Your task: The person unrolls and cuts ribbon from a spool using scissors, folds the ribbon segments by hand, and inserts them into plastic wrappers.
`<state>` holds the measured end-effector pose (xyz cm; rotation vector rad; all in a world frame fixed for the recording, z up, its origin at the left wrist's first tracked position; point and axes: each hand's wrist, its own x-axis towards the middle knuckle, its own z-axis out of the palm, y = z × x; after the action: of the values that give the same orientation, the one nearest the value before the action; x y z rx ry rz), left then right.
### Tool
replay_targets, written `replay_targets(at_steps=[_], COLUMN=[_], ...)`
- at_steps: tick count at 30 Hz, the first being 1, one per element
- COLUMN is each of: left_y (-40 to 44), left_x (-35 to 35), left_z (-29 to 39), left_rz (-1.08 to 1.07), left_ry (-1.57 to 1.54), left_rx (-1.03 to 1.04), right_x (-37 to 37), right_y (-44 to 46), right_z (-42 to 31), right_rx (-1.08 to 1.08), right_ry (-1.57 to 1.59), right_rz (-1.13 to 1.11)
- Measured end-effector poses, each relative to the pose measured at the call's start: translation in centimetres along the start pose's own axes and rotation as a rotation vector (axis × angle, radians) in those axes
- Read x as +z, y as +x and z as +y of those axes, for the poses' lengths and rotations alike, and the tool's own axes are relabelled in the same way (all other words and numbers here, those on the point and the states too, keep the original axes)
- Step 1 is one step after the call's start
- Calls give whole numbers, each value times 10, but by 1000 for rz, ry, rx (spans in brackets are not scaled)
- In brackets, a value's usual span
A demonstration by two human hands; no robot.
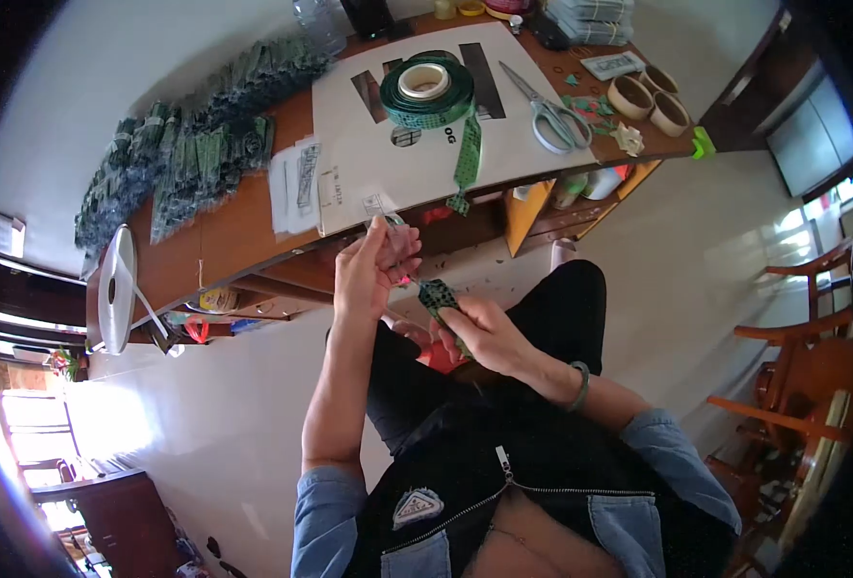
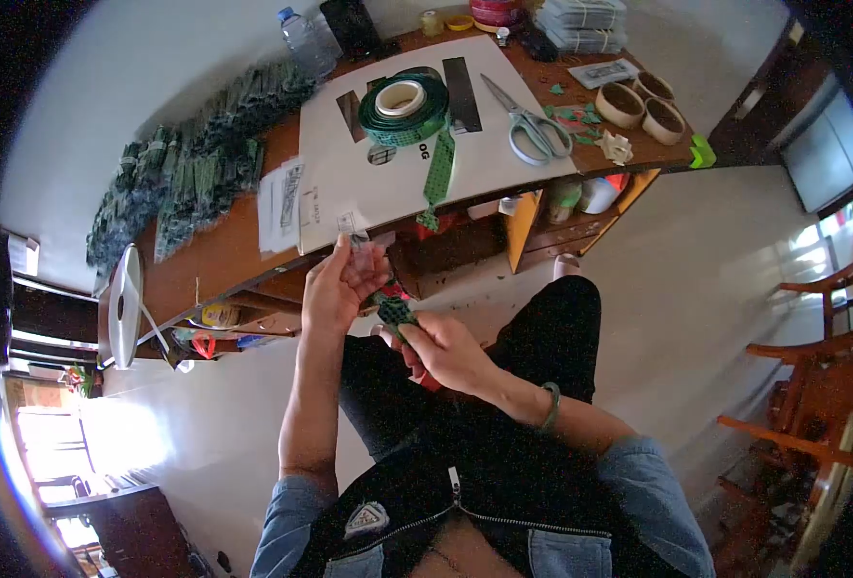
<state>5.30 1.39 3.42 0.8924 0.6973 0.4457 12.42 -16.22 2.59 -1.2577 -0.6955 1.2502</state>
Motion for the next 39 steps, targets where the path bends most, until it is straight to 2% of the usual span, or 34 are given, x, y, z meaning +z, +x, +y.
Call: replay_targets(at_steps=[10,14,17,22,23,25,26,29,30,33,39], left_y=[-18,-20,-29,-35,-35,-36,-36,-37,-37,-33,-22], left_x=[19,20,25,24,25,27,27,27,26,23,12], left_z=[-16,-22,-20,-26,-28,-32,-35,-42,-44,-44,-42], left_rz=[-9,-24,-33,-98,-98,-70,-54,-35,-27,28,32], left_ry=[68,102,110,188,186,389,490,412,372,353,366], left_rx=[63,66,64,62,60,232,317,234,196,239,363], right_x=[10,15,8,1,0,-1,-2,-6,-6,-5,-8], right_y=[13,18,16,18,17,17,18,21,20,11,-5], right_z=[-1,4,0,7,7,7,7,7,7,4,20], right_rx=[71,10,114,98,27,-110,-107,-168,-165,-94,-2], right_ry=[155,394,523,286,183,-23,-23,-124,-127,165,94], right_rz=[115,85,115,106,138,196,195,219,216,122,86])
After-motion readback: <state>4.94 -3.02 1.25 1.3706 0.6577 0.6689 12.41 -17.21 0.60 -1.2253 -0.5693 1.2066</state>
